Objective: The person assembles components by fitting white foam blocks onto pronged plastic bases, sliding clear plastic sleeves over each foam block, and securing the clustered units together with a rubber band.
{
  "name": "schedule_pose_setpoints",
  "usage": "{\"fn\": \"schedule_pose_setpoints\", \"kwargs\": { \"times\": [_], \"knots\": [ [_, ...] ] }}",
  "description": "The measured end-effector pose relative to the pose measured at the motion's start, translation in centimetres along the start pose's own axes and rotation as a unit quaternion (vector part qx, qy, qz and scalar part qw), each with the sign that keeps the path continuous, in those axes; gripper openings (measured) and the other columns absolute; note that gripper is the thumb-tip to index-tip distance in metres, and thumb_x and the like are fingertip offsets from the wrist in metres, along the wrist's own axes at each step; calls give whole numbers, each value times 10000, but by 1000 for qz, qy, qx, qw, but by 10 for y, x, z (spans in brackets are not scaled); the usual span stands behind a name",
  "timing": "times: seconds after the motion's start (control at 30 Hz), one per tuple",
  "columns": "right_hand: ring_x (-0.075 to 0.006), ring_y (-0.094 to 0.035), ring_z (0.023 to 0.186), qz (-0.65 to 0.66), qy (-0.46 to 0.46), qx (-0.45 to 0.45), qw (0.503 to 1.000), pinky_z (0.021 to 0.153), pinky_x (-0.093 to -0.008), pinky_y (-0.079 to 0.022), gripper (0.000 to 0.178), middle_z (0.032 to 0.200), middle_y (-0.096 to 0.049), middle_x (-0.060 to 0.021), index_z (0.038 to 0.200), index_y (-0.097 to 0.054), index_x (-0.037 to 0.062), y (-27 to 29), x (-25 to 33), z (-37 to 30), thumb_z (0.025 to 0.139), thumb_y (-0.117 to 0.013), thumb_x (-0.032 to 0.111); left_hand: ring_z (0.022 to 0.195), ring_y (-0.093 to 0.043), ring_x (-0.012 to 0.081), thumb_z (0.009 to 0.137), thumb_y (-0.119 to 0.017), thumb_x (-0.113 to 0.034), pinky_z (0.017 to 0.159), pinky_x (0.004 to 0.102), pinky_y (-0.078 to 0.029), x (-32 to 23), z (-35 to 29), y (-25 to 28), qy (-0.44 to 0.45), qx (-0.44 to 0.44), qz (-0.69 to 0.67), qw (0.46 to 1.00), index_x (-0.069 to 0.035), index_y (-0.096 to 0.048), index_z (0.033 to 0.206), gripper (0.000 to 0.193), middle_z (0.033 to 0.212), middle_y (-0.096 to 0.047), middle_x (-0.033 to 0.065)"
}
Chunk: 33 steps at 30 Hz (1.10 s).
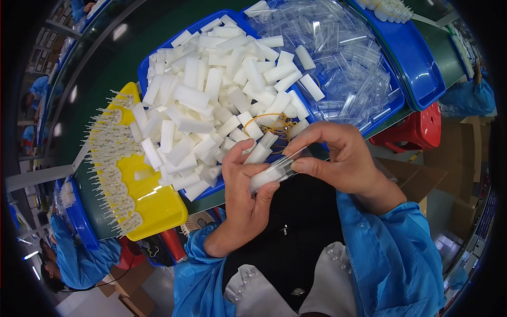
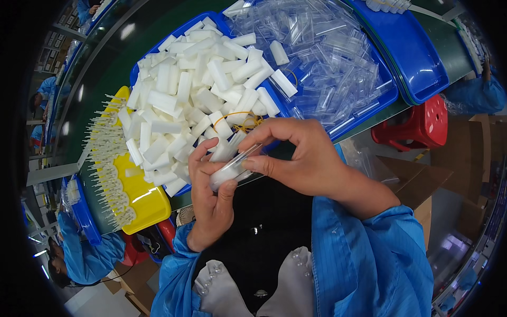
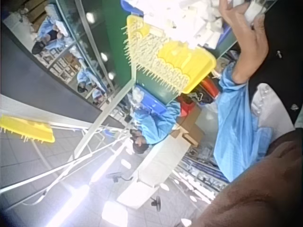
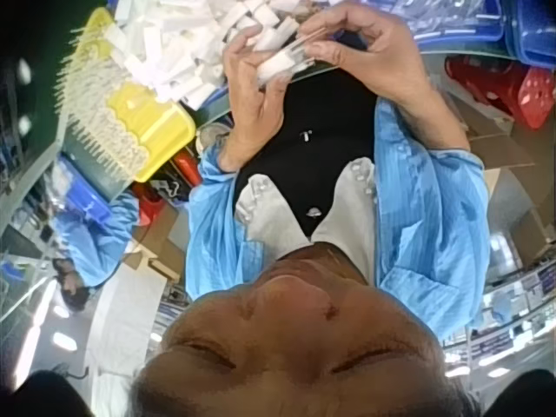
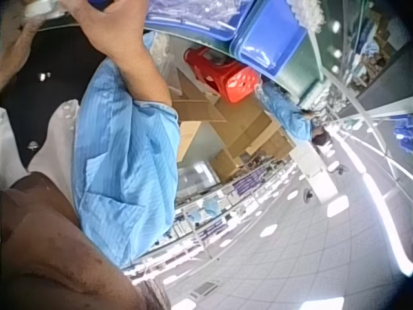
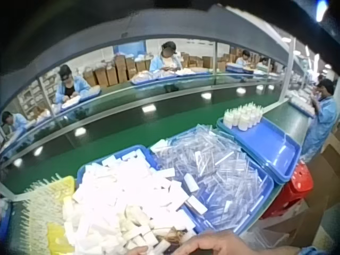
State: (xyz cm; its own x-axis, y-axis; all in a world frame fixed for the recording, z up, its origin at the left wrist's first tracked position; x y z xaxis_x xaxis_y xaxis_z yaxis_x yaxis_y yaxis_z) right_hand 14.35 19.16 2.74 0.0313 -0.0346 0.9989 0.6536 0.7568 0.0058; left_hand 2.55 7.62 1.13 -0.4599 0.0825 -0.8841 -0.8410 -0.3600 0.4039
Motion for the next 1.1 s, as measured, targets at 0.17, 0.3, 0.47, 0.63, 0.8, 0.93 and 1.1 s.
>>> {"fn": "schedule_pose_setpoints", "kwargs": {
  "times": [0.17,0.3,0.47,0.63,0.8,0.93,1.1],
  "knots": [
    [-163,-597,845,-97,30,34,994,816,-297,-396,197,883,-658,-46,908,-671,49,-7,4,-3,728,-746,78,1127,-431,349,839,-600,-460,936,437,-361,-1,-3,-4,-71,-40,-1,997,-21,-412,1194,595,1326,-303,274],
    [-191,-601,801,-94,41,21,994,758,-300,-415,214,804,-635,-52,877,-692,101,-14,1,-6,682,-773,136,1116,-444,374,805,-458,-679,929,458,-372,14,-12,-14,-116,-107,-76,985,-34,-295,1315,838,1364,-241,306],
    [-171,-556,823,-139,68,17,988,772,-311,-382,232,786,-619,-20,875,-704,134,-21,-1,-14,663,-789,170,1066,-498,425,732,-298,-817,891,461,-440,3,-14,-11,-205,-145,-9,968,-55,-88,1413,1043,1374,-204,354],
    [-164,-545,842,-138,132,18,981,776,-301,-334,217,851,-639,26,861,-706,159,-20,11,-16,663,-788,192,1113,-465,438,768,-410,-741,838,448,-465,-2,-13,-2,-221,-129,-77,964,-88,-130,1412,960,1381,-209,341],
    [-158,-591,904,-234,278,0,932,722,-303,-303,172,875,-643,48,833,-690,171,-22,31,-27,680,-769,172,1151,-461,368,871,-570,-274,923,428,-408,-2,-2,3,-117,27,-146,982,-35,-408,1243,471,1332,-328,289],
    [-119,-602,878,-219,278,20,935,713,-313,-299,188,861,-630,52,860,-664,169,-26,28,-24,697,-755,148,1108,-486,310,830,-593,-128,950,399,-369,1,-3,-2,-82,32,-153,984,-23,-457,1131,347,1270,-416,261],
    [-130,-583,833,-215,284,51,933,724,-329,-315,150,853,-611,40,841,-641,172,-24,32,-20,720,-728,160,1106,-492,285,831,-588,-84,927,377,-400,5,-2,-7,-53,33,-154,986,-34,-464,1079,282,1262,-428,241]
  ]
}}
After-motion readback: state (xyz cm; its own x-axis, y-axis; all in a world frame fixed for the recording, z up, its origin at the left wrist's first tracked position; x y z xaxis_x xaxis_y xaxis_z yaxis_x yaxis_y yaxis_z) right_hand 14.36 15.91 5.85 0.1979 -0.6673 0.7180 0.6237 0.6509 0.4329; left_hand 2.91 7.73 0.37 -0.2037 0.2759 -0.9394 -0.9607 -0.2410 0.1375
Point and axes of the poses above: each hand's wrist, its own z-axis towards the middle knuckle, its own y-axis out of the back of the hand, x = y × z, the point moved 6 cm from there along z, towards the middle knuckle
